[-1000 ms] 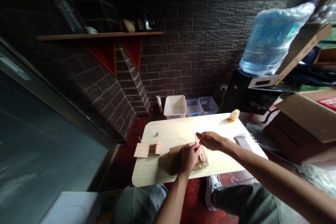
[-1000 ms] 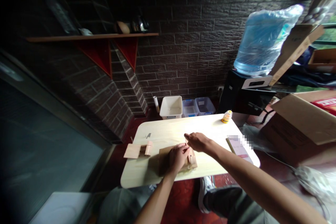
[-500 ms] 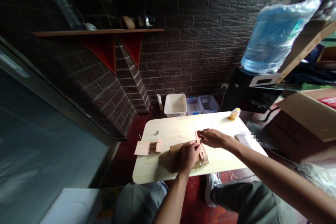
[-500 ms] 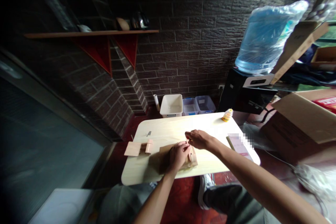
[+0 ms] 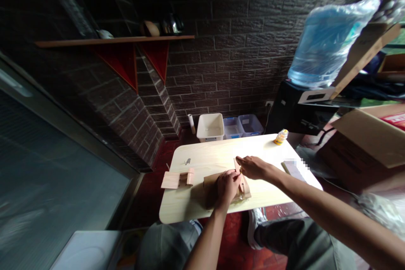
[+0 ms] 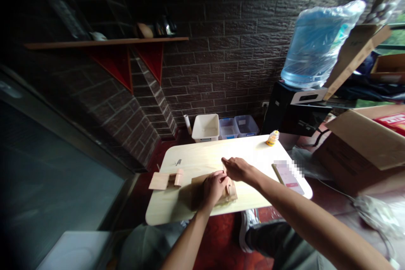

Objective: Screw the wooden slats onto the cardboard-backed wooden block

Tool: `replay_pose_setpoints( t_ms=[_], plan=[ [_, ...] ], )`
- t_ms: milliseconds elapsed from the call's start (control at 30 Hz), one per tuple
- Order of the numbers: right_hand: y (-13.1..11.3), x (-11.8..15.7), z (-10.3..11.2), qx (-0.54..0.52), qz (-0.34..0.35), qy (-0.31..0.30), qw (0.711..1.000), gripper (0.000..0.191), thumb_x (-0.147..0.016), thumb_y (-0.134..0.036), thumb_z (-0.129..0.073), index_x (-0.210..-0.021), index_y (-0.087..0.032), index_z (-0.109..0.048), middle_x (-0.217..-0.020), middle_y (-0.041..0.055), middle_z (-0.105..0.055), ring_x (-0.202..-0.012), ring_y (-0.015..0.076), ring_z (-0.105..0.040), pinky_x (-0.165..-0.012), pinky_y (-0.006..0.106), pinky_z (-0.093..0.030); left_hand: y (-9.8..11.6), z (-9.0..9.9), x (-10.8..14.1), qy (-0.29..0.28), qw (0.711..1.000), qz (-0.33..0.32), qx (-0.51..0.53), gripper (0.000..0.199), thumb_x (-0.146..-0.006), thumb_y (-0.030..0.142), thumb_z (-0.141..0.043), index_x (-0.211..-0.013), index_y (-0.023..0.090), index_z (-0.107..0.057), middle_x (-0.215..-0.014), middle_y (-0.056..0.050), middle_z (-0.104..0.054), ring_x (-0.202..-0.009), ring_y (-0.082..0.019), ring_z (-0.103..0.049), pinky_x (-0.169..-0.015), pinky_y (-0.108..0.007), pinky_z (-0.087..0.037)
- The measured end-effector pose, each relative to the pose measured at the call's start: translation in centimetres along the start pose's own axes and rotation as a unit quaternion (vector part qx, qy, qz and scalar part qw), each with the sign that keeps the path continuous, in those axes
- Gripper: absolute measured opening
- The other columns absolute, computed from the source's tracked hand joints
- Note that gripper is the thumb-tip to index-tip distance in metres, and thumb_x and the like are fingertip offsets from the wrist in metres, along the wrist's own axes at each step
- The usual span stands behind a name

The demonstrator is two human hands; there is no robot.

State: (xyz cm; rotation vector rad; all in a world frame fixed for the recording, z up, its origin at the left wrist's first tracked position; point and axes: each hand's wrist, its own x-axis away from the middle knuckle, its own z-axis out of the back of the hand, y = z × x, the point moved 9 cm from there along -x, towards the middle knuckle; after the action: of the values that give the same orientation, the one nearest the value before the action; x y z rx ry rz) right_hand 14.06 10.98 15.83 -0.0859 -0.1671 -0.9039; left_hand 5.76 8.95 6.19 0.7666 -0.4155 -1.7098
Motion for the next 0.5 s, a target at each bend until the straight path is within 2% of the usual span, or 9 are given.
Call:
replay_pose_setpoints(
  t_ms=[167,400,500],
  plan=[
    [0.1,-0.1,0.0,-0.031,0.000,-0.007,0.999,0.024,-0.099,-0.023,-0.048,-0.118,-0.012,-0.057,-0.097,0.0140,-0.075,-0.087,0.0250,-0.072,-0.064,0.028,-0.046,0.0,0.1,0.0,0.002,1.000,0.006,0.010,0.012,-0.090,0.028,-0.064,-0.094,0.025,-0.075,-0.103,-0.004,-0.075,-0.096,-0.019,-0.068,-0.090,-0.032,-0.051],
    [1.2,-0.2,-0.3,-0.005,-0.058,0.004,0.998,0.034,-0.100,-0.036,-0.049,-0.121,-0.010,-0.056,-0.101,0.0200,-0.073,-0.089,0.0288,-0.072,-0.067,0.030,-0.049,-0.1,0.0,0.0,-0.009,1.000,0.001,0.029,0.013,-0.092,0.029,-0.061,-0.095,0.026,-0.074,-0.106,-0.002,-0.075,-0.099,-0.018,-0.067,-0.094,-0.031,-0.050],
    [0.8,0.0,-0.3,-0.008,-0.030,0.007,1.000,0.034,-0.098,-0.035,-0.052,-0.123,-0.013,-0.055,-0.101,0.0172,-0.073,-0.090,0.0282,-0.072,-0.069,0.030,-0.049,-0.2,0.0,0.1,-0.008,1.000,0.013,0.025,0.013,-0.092,0.029,-0.062,-0.095,0.025,-0.075,-0.106,-0.003,-0.075,-0.101,-0.019,-0.067,-0.094,-0.032,-0.050]
  ],
)
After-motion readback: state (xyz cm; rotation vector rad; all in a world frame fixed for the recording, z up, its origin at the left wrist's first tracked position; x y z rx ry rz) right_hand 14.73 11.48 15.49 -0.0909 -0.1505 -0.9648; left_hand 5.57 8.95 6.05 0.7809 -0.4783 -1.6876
